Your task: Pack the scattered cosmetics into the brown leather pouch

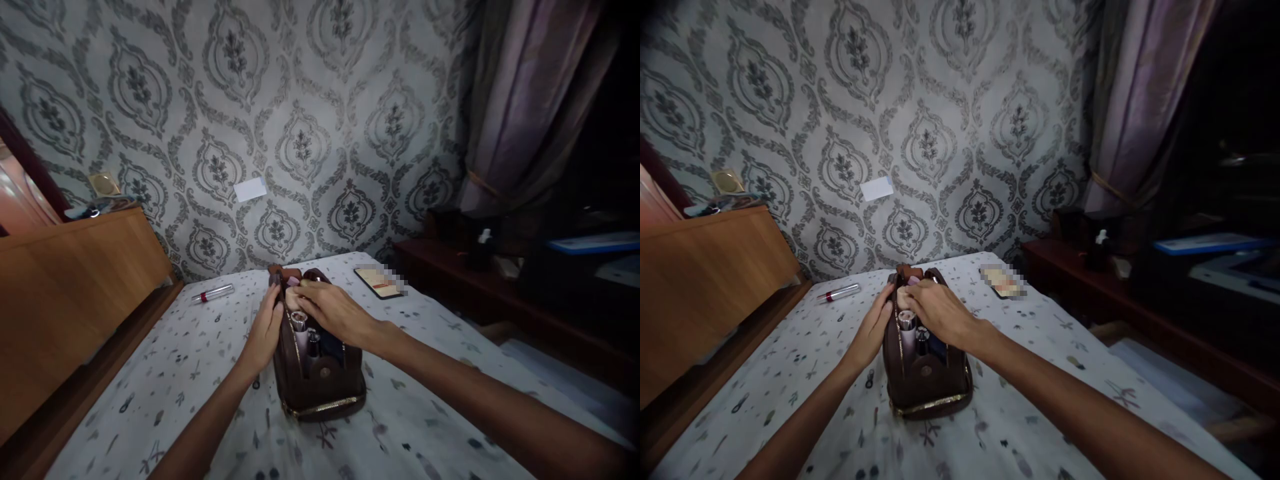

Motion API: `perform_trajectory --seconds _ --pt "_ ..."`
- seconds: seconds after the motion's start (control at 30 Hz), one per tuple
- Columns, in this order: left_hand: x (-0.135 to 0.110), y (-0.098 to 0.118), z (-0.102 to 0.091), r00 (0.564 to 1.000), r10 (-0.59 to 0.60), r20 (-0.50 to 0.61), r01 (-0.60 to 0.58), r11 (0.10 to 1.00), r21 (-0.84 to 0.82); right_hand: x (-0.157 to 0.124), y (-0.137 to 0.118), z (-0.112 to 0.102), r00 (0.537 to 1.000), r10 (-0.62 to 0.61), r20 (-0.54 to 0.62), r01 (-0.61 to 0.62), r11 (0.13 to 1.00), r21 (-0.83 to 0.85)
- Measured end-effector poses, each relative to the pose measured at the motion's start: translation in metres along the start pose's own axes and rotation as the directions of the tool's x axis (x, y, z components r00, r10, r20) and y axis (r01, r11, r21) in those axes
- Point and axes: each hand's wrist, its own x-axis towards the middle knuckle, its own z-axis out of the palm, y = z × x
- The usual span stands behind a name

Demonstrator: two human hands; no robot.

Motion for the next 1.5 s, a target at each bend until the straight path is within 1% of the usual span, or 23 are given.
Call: perform_trajectory --seconds 0.1,0.27,0.37,0.5,0.57,0.6,0.7,0.8,0.87,0.97,1.07,1.13,1.23,1.37,1.43,1.5 --pt "-0.001 0.000 0.004 1.000 0.010 -0.029 -0.009 1.000 0.017 -0.001 -0.007 0.001 1.000 0.018 -0.004 -0.018 1.000 -0.011" --pt "-0.001 -0.002 0.003 0.999 0.030 -0.023 -0.030 0.999 0.013 -0.007 -0.010 0.006 0.996 0.087 -0.008 -0.088 0.994 -0.064" --pt "-0.001 -0.004 0.003 0.998 0.048 -0.027 -0.048 0.999 0.009 -0.010 -0.011 0.005 0.995 0.102 0.020 -0.100 0.994 -0.052" --pt "-0.001 -0.002 0.002 0.997 0.071 -0.032 -0.070 0.997 0.019 -0.010 -0.018 0.001 0.986 0.157 0.054 -0.153 0.986 -0.066" --pt "-0.001 0.003 0.000 0.993 0.114 -0.009 -0.113 0.993 0.045 -0.010 -0.022 0.000 0.984 0.166 0.058 -0.162 0.984 -0.068" --pt "-0.001 0.006 -0.002 0.988 0.153 0.009 -0.153 0.986 0.065 -0.009 -0.023 0.000 0.984 0.166 0.061 -0.162 0.985 -0.066" --pt "0.000 0.017 -0.009 0.955 0.285 0.075 -0.293 0.949 0.121 -0.009 -0.024 0.001 0.981 0.178 0.070 -0.174 0.983 -0.065" --pt "0.003 0.025 -0.014 0.928 0.346 0.140 -0.366 0.917 0.160 -0.011 -0.023 0.002 0.979 0.188 0.082 -0.184 0.981 -0.054" --pt "0.005 0.027 -0.016 0.924 0.344 0.165 -0.373 0.906 0.200 -0.012 -0.023 0.002 0.979 0.186 0.087 -0.183 0.982 -0.040" --pt "0.010 0.026 -0.016 0.937 0.304 0.174 -0.340 0.908 0.244 -0.014 -0.024 0.000 0.979 0.183 0.088 -0.181 0.983 -0.027" --pt "0.016 0.023 -0.016 0.954 0.250 0.166 -0.286 0.925 0.248 -0.015 -0.026 -0.001 0.978 0.190 0.088 -0.189 0.982 -0.029" --pt "0.020 0.023 -0.015 0.958 0.231 0.172 -0.268 0.934 0.235 -0.015 -0.027 -0.002 0.976 0.198 0.091 -0.196 0.980 -0.032" --pt "0.026 0.026 -0.016 0.953 0.213 0.216 -0.258 0.943 0.208 -0.016 -0.029 -0.003 0.972 0.213 0.099 -0.210 0.977 -0.041" --pt "0.034 0.032 -0.019 0.935 0.183 0.304 -0.233 0.962 0.139 -0.017 -0.032 -0.002 0.955 0.270 0.122 -0.258 0.960 -0.107" --pt "0.038 0.035 -0.021 0.927 0.177 0.330 -0.238 0.959 0.153 -0.018 -0.034 0.000 0.951 0.285 0.121 -0.271 0.955 -0.124" --pt "0.041 0.037 -0.024 0.928 0.169 0.332 -0.245 0.949 0.199 -0.019 -0.034 0.001 0.950 0.288 0.117 -0.273 0.953 -0.131"
